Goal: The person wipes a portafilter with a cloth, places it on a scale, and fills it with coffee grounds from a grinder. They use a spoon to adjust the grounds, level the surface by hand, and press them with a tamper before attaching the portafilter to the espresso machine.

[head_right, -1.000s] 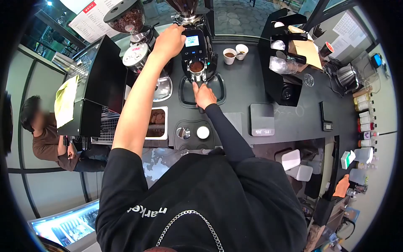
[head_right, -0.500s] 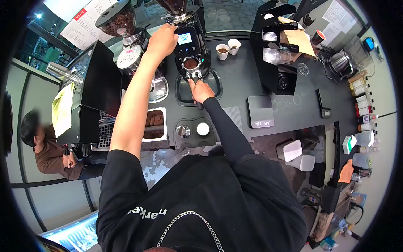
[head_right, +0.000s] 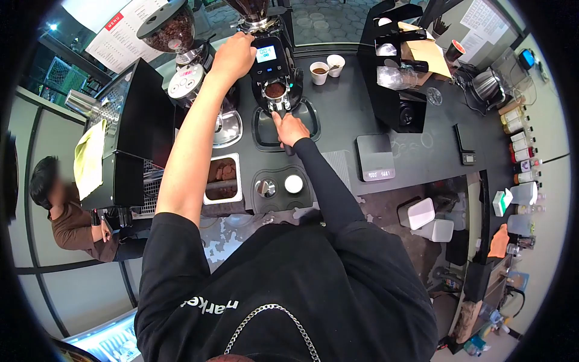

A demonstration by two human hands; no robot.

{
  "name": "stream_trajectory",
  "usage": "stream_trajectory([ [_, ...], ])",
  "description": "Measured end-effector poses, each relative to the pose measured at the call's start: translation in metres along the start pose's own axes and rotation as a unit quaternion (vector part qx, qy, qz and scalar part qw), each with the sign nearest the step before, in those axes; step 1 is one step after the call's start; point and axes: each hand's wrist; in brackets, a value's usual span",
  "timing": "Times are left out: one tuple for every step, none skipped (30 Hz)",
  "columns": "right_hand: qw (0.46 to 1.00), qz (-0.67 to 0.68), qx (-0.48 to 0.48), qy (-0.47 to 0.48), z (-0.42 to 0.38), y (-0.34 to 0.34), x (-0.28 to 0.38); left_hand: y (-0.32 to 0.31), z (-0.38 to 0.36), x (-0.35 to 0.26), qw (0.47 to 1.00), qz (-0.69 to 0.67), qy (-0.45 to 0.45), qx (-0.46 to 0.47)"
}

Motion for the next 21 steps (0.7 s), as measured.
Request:
stream_trajectory([
  [1.000, 0.000, 0.000, 0.000, 0.0012, -0.0001, -0.0012, 0.0003, 0.0000, -0.0003, 1.000, -0.001, 0.000, 0.003],
  [1.000, -0.003, 0.001, 0.001, 0.0022, -0.0006, -0.0027, 0.0001, -0.0005, -0.0010, 1.000, -0.001, 0.000, 0.003],
  [1.000, -0.006, 0.002, 0.003, 0.0037, -0.0008, -0.0037, 0.0001, -0.0006, -0.0015, 1.000, -0.001, 0.000, 0.001],
  [1.000, -0.006, 0.002, 0.004, 0.0037, 0.0004, -0.0019, 0.0007, 0.0001, -0.0013, 1.000, 0.000, 0.001, -0.003],
  [1.000, -0.008, 0.001, 0.001, 0.0026, 0.0009, -0.0012, 0.0010, 0.0002, -0.0013, 1.000, 0.000, 0.002, -0.003],
  [1.000, -0.010, 0.001, -0.003, 0.0012, 0.0012, -0.0007, 0.0010, 0.0001, -0.0015, 1.000, 0.000, 0.005, -0.004],
  [1.000, -0.010, 0.002, -0.003, 0.0012, 0.0013, -0.0012, 0.0003, 0.0003, -0.0018, 1.000, 0.000, 0.007, -0.006],
  [1.000, -0.010, 0.005, -0.005, 0.0018, 0.0019, -0.0012, -0.0002, 0.0003, -0.0019, 1.000, -0.001, 0.007, -0.006],
  [1.000, -0.010, 0.009, -0.006, 0.0022, 0.0022, -0.0012, -0.0004, 0.0002, -0.0016, 1.000, -0.002, 0.005, -0.006],
  [1.000, -0.010, 0.009, -0.006, 0.0034, 0.0021, -0.0027, 0.0003, 0.0004, -0.0018, 1.000, -0.002, 0.004, -0.007],
  [1.000, -0.011, 0.009, -0.005, 0.0045, 0.0021, -0.0039, 0.0010, 0.0006, -0.0023, 1.000, -0.002, 0.004, -0.007],
  [1.000, -0.012, 0.010, -0.003, 0.0059, 0.0024, -0.0050, 0.0017, 0.0007, -0.0027, 1.000, -0.002, 0.006, -0.005],
  [1.000, -0.012, 0.010, -0.002, 0.0048, 0.0038, -0.0030, 0.0015, 0.0009, -0.0026, 1.000, -0.003, 0.009, -0.003],
  [1.000, -0.011, 0.014, -0.005, 0.0033, 0.0050, -0.0015, 0.0013, 0.0015, -0.0025, 1.000, -0.002, 0.010, -0.003],
  [1.000, -0.010, 0.019, -0.008, 0.0017, 0.0055, 0.0000, 0.0011, 0.0024, -0.0023, 1.000, 0.003, 0.008, -0.004],
  [1.000, -0.010, 0.020, -0.008, 0.0021, 0.0053, -0.0004, 0.0015, 0.0025, -0.0027, 1.000, 0.008, 0.005, -0.006],
  [1.000, -0.007, 0.021, -0.007, 0.0026, 0.0053, -0.0008, 0.0014, 0.0016, -0.0032, 1.000, 0.008, 0.006, -0.005],
  [1.000, -0.003, 0.021, -0.006, 0.0033, 0.0057, -0.0012, 0.0015, 0.0012, -0.0036, 1.000, 0.010, 0.008, -0.006],
  [1.000, -0.004, 0.021, -0.007, 0.0026, 0.0071, 0.0001, 0.0017, 0.0014, -0.0039, 1.000, 0.013, 0.009, -0.006],
  [1.000, -0.006, 0.026, -0.006, 0.0016, 0.0085, 0.0010, 0.0018, 0.0013, -0.0039, 1.000, 0.012, 0.009, -0.006],
  [0.999, -0.009, 0.031, -0.006, 0.0003, 0.0092, 0.0017, 0.0019, 0.0009, -0.0037, 1.000, 0.008, 0.006, -0.006],
])
Point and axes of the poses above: each hand's wrist, its own z-axis towards the middle knuckle, its own y-axis out of the back of the hand, x = y × z, and after that the axes turned 11 degrees about x, right-handed
